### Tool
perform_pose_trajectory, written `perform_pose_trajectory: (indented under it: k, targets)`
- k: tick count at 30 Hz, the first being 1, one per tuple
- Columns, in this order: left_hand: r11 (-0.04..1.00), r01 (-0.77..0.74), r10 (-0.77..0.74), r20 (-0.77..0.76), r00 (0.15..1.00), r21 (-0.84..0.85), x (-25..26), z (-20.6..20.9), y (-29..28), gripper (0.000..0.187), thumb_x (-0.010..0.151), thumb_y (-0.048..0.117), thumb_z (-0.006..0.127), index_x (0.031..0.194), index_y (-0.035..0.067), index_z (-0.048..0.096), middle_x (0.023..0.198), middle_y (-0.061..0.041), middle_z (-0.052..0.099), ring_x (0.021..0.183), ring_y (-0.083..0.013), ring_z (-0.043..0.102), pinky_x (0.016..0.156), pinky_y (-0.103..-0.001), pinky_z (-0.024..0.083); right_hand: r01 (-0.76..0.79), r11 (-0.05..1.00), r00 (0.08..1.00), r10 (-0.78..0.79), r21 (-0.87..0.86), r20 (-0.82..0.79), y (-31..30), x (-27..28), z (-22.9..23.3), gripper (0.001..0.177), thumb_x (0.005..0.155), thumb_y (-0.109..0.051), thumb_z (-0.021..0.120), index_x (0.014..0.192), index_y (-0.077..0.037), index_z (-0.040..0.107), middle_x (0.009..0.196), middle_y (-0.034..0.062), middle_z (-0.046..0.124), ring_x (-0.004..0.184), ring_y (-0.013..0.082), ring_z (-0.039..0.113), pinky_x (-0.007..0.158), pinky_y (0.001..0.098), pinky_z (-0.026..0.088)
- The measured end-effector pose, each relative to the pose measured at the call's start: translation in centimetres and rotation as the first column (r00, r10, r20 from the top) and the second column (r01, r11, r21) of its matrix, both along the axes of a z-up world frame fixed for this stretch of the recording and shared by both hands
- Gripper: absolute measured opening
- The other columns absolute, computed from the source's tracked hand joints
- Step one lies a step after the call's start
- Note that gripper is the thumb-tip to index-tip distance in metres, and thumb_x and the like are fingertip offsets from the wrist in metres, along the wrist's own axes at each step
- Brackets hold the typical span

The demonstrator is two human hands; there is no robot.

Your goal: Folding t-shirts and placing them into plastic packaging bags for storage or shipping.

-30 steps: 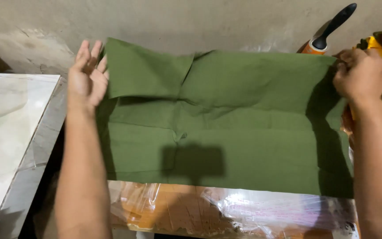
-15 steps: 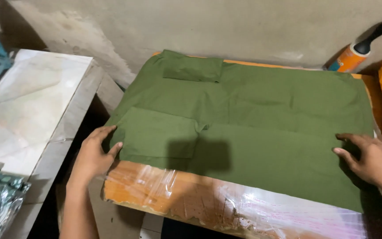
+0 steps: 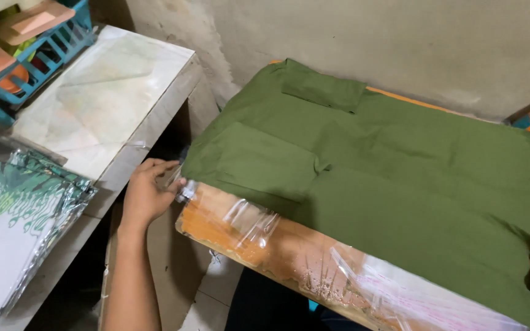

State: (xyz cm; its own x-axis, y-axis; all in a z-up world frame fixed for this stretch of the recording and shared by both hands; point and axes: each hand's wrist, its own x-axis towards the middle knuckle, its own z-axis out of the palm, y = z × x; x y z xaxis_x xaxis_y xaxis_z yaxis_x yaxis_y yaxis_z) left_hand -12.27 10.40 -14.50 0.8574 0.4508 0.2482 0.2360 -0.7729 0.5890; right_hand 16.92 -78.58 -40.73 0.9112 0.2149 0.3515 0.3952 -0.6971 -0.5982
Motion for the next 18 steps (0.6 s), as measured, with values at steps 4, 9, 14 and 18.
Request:
perform_pose_trajectory:
  k: [4,9,14,18]
  targets:
    - [0.998,0.02,-0.017,0.063,0.998,-0.052,0.6,-0.4,-0.6,0.034,0.088,0.021,0.08,0.119,0.008,0.078,0.112,-0.003,0.064,0.101,-0.0188,0.063,0.086,-0.029,0.051,0.098,0.994,0.995,-0.097,0.042,-0.02,0.6,-0.5,-0.5,0.042,0.119,-0.016,0.059,0.149,0.013,0.056,0.144,0.0337,0.058,0.136,0.0488,0.052,0.126,0.0495,0.035]
    - [0.998,0.059,-0.059,0.012,0.998,0.028,2.5,0.5,-1.1,0.032,0.084,0.026,0.081,0.112,0.011,0.078,0.117,-0.004,0.065,0.117,-0.0261,0.054,0.106,-0.039,0.041,0.208,0.974,0.97,-0.194,0.09,-0.146,3.0,-2.3,3.0,0.033,0.115,-0.014,0.063,0.141,0.006,0.056,0.13,0.0301,0.062,0.121,0.044,0.058,0.111,0.0478,0.041]
    - [0.992,0.126,-0.126,-0.233,0.964,-0.017,9.2,2.2,-2.5,0.079,0.094,0.058,0.055,0.145,-0.002,0.054,0.133,-0.023,0.064,0.125,-0.0384,0.058,0.103,-0.047,0.045,0.232,0.968,0.971,-0.225,0.097,-0.079,8.3,-5.9,11.4,0.024,0.126,-0.02,0.071,0.118,0.0,0.061,0.106,0.0155,0.065,0.1,0.0265,0.062,0.097,0.0353,0.047]
    - [0.999,-0.02,0.007,-0.369,0.929,-0.031,14.3,0.9,-3.1,0.066,0.094,0.049,0.062,0.14,0.003,0.061,0.11,-0.024,0.073,0.105,-0.0418,0.068,0.086,-0.048,0.053,0.229,0.966,0.972,-0.232,0.119,0.019,9.2,-6.0,12.6,0.02,0.126,-0.013,0.065,0.14,0.003,0.063,0.126,0.0183,0.062,0.118,0.0302,0.057,0.108,0.0389,0.043]
